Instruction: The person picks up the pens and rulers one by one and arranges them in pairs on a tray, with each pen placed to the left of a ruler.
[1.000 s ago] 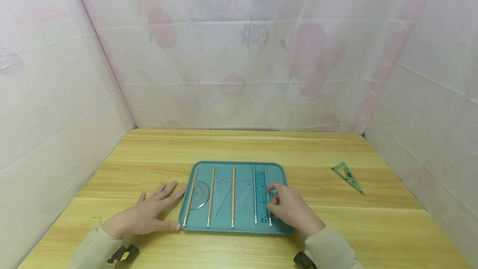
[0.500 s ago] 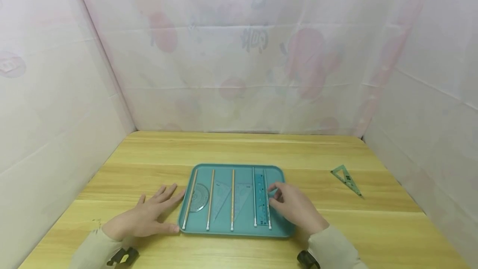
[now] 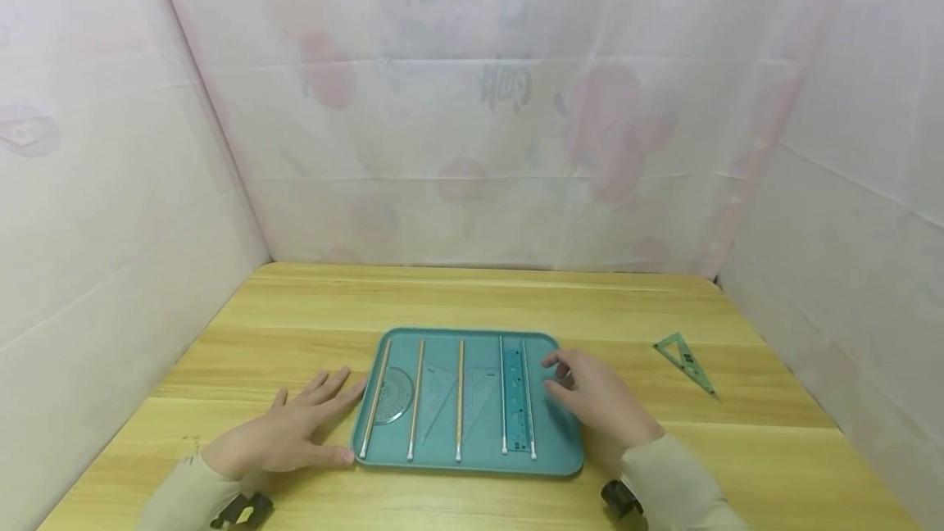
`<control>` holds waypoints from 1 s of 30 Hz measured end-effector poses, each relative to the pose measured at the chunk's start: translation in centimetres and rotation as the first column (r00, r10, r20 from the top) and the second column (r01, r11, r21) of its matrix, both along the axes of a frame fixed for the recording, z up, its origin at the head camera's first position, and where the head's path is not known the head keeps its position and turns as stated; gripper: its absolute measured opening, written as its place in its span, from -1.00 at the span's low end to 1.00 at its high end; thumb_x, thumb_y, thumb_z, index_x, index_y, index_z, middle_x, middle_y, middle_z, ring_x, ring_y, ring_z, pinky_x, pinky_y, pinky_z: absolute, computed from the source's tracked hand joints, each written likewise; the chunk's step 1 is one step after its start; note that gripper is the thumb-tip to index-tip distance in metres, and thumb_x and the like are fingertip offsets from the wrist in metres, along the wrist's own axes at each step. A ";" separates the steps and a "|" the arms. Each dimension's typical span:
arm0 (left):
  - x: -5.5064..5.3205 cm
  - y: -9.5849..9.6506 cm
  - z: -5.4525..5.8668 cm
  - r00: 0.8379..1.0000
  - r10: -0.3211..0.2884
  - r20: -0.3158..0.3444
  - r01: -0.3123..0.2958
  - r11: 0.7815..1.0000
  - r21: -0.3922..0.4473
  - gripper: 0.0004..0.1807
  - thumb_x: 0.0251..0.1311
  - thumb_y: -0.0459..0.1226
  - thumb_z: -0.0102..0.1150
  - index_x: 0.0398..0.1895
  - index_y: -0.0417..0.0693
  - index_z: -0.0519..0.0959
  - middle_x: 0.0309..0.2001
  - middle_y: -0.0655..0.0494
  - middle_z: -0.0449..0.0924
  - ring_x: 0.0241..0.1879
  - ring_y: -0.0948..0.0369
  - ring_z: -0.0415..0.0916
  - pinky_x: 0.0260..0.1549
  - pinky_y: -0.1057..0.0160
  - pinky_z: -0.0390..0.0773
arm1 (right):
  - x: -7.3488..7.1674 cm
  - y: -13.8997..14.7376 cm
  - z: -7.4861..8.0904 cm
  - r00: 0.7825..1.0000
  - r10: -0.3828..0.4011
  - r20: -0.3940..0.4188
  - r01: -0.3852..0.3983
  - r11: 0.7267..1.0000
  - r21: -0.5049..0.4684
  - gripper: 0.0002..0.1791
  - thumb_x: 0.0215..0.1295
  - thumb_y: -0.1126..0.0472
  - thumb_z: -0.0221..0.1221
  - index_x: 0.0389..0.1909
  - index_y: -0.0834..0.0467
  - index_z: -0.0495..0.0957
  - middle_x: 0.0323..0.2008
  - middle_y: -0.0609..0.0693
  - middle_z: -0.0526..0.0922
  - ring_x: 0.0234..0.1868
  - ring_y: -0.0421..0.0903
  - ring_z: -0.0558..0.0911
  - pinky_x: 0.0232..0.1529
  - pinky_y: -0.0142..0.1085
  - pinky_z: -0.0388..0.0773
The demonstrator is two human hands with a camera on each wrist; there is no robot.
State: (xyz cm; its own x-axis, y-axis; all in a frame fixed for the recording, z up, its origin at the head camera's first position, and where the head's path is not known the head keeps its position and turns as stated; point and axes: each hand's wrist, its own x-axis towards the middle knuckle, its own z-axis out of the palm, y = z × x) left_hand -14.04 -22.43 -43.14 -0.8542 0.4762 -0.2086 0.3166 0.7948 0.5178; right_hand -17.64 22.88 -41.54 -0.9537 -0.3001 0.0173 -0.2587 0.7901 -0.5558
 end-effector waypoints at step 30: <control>-0.1 0.0 -0.1 1.000 0.002 0.001 -0.002 1.000 0.003 0.12 0.26 0.32 0.38 0.77 0.24 0.07 0.78 -0.15 -0.17 0.72 -0.37 -0.26 0.33 -0.80 -0.32 | -4.4 9.8 0.9 0.991 -0.109 -0.080 0.126 0.962 0.243 -0.47 0.47 0.18 0.32 0.25 0.49 0.52 0.08 0.60 0.59 0.05 0.49 0.64 -0.02 0.26 0.66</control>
State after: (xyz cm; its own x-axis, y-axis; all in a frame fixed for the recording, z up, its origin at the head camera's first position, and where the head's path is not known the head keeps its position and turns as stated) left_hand -14.13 -22.43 -43.26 -0.8547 0.4755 -0.2082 0.3148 0.7938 0.5204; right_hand -22.02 32.71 -40.64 -0.9818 -0.1889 0.0200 -0.1851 0.9276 -0.3245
